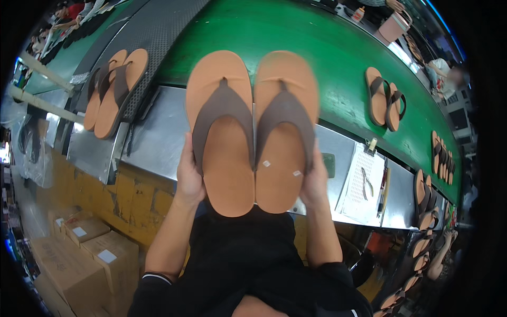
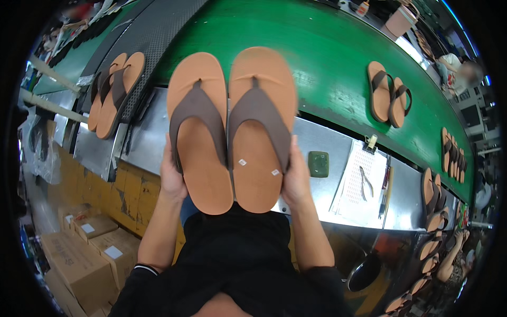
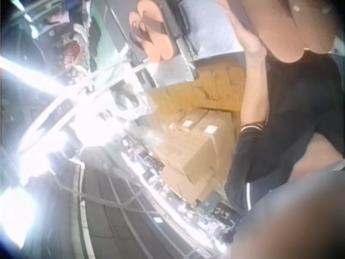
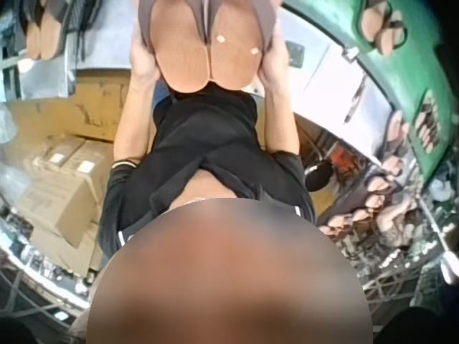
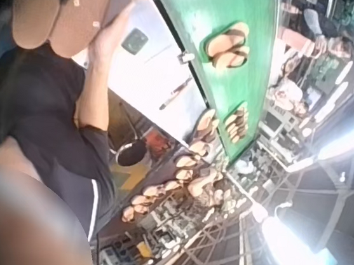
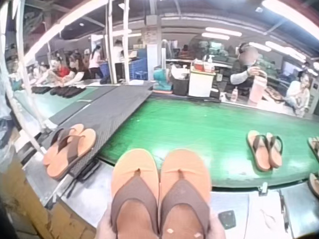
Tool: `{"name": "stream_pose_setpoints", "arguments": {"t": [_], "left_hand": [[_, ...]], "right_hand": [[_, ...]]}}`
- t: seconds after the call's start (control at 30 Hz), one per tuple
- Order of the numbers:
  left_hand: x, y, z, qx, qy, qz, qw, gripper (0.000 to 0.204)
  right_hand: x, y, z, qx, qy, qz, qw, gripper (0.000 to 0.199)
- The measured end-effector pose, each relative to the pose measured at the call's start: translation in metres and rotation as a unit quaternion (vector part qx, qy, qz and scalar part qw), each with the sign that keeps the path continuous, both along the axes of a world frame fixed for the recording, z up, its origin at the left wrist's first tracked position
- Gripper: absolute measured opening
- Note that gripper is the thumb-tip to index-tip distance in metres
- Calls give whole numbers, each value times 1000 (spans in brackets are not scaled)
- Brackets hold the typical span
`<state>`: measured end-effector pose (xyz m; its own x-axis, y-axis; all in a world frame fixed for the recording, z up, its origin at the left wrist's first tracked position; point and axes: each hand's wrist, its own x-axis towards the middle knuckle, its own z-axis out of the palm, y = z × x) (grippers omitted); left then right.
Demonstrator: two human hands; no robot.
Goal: The person rubs the straps and edges of brown flip-flops with a small green block, then inspects the soles and straps. They handle multiple pairs one at a time, turning them over and placing them on a green conveyor belt.
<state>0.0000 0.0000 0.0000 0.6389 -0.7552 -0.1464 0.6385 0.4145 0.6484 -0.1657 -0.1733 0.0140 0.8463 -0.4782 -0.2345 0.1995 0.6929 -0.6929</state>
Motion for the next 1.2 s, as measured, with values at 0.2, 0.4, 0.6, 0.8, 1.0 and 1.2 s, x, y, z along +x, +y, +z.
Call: {"name": "stream_pose_setpoints", "arguments": {"t": [0.2, 0.4, 0.6, 0.8, 1.0, 1.2], "left_hand": [[-18, 6, -36, -72, 209, -36, 975, 51], [-31, 5, -51, -218, 334, -92, 912, 49], [-32, -1, -69, -308, 260, -170, 899, 57], [-30, 20, -87, -135, 90, -95, 982, 68], [-7, 54, -75, 11, 44, -49, 998, 49], [37, 73, -12, 121, -193, 21, 973, 43]], "right_hand": [[3, 22, -45, 197, -92, -12, 976, 50], [-6, 44, -59, 371, -130, 41, 919, 45], [-9, 54, -61, 387, -20, -7, 922, 46], [-6, 44, -65, 318, -91, 43, 943, 47], [-33, 18, -50, 157, -48, -17, 986, 48], [-68, -24, 1, -262, 29, -34, 964, 41]]}}
